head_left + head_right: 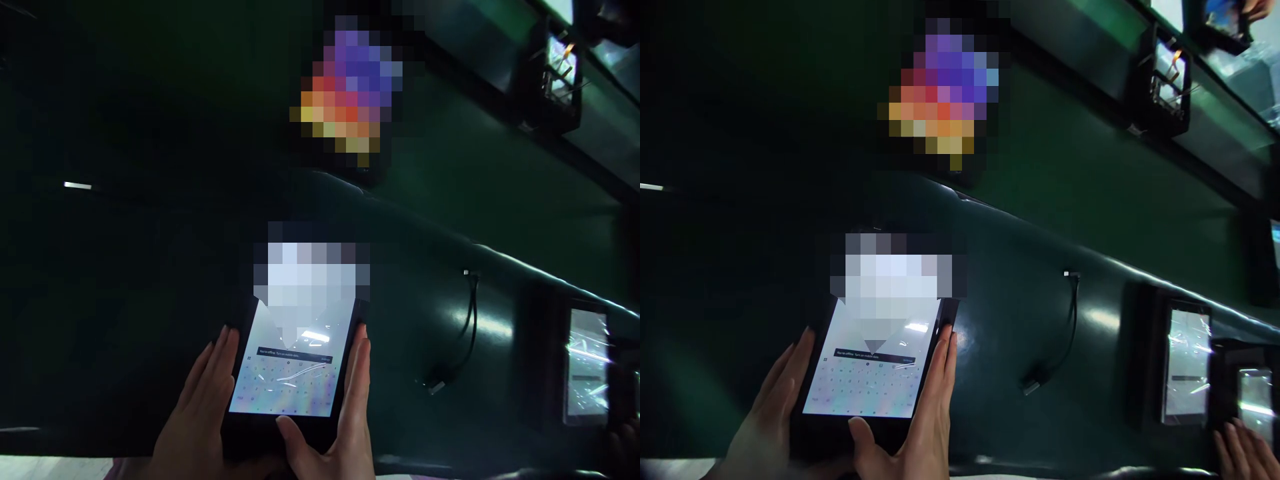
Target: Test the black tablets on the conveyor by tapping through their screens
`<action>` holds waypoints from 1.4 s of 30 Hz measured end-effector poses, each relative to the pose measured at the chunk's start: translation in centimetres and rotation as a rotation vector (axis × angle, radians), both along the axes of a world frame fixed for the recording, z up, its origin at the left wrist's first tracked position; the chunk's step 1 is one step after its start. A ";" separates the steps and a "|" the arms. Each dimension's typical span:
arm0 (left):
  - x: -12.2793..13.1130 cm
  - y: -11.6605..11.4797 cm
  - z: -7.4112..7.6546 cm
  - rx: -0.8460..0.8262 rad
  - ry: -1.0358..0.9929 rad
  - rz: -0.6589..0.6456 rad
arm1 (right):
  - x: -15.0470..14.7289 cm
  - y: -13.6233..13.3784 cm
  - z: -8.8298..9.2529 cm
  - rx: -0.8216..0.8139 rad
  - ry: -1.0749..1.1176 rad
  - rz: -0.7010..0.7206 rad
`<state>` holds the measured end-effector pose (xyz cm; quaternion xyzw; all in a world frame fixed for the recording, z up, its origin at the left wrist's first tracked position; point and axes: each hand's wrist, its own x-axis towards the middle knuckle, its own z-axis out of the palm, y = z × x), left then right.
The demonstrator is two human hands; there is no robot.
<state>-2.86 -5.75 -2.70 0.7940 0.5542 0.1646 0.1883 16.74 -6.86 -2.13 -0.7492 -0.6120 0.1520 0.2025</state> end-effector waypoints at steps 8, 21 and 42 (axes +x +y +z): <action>-0.1 -0.7 -0.6 -0.016 -0.003 0.047 | 0.1 0.5 0.4 0.051 0.202 0.041; 0.0 0.2 0.0 0.017 0.043 0.020 | 0.2 1.5 2.0 0.078 0.380 0.070; 0.6 1.5 0.2 0.077 -0.046 0.079 | 0.3 25.6 3.9 -0.373 0.567 0.493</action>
